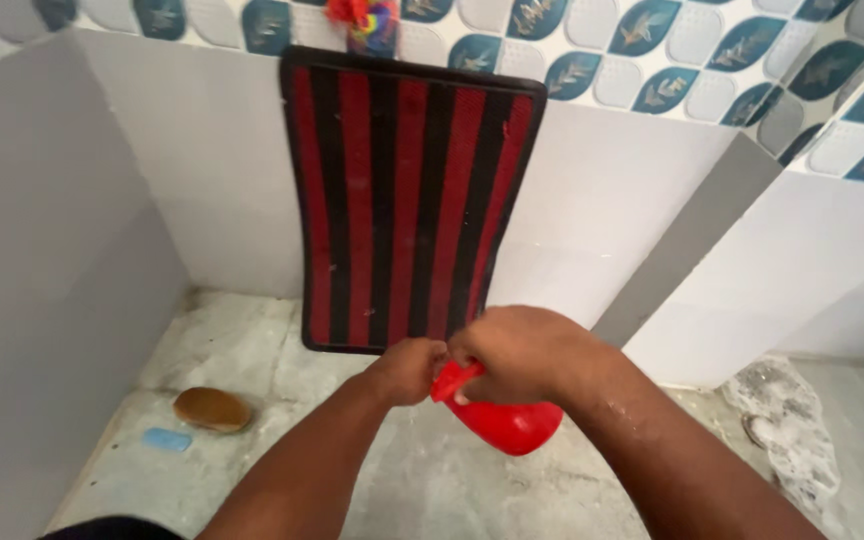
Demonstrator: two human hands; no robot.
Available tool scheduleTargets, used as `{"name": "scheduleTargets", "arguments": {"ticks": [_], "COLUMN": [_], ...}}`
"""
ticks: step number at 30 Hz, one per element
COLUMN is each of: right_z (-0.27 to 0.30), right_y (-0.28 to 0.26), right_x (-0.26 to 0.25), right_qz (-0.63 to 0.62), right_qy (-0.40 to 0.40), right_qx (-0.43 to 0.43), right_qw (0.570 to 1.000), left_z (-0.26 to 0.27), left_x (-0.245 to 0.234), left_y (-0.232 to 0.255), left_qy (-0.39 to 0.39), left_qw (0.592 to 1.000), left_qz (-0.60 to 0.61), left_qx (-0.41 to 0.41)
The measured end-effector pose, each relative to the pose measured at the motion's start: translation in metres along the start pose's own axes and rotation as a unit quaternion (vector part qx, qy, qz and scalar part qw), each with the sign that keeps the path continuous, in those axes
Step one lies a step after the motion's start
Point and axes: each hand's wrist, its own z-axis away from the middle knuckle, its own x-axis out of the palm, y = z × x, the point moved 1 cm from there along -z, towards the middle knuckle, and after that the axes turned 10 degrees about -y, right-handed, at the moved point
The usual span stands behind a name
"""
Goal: The person repeatedly fills a red cup from a wall tap and pours water over a red-and-black striped mat propped against a tiled wall. The person wets the mat multiple times, then lays it flat on the floor and shakes it to remove excess water.
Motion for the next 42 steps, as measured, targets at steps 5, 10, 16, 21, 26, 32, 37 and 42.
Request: {"name": "scheduleTargets", "arguments": {"ticks": [5, 10, 16, 21, 26, 32, 37, 42], "right_z": [-0.022, -0.027, -0.030, -0.048, -0.104, -0.136, -0.123, -0.119], "right_y": [0.033, 0.070, 0.105, 0.107, 0.105, 0.114, 0.118, 0.114], "right_x": [-0.022, -0.034, -0.032, -0.032, -0.059, -0.126, -0.150, -0.157], "right_qz": [-0.030, -0.045, -0.034, -0.017, 0.019, 0.049, 0.068, 0.092], "right_qy": [0.043, 0.012, -0.043, -0.096, -0.084, 0.079, 0.116, 0.024], "right_qx": [0.011, 0.067, 0.148, 0.183, 0.170, 0.188, 0.221, 0.207], "right_qw": [0.999, 0.997, 0.988, 0.978, 0.982, 0.978, 0.966, 0.974], "left_z": [-0.038, -0.056, -0.047, -0.033, -0.020, 0.007, 0.011, 0.025], "left_x": [-0.025, -0.059, -0.097, -0.131, -0.158, -0.185, -0.195, -0.192], "left_y": [0.013, 0.039, 0.050, 0.020, -0.020, -0.051, -0.108, -0.149], "left_qy": [-0.044, -0.112, -0.140, -0.116, -0.066, -0.049, -0.039, -0.029], "left_qw": [0.996, 0.987, 0.979, 0.970, 0.958, 0.936, 0.938, 0.948], "left_qz": [0.076, 0.102, -0.115, -0.096, -0.097, -0.086, -0.146, -0.121], "left_qx": [0.001, -0.047, -0.088, -0.189, -0.263, -0.339, -0.312, -0.293]}}
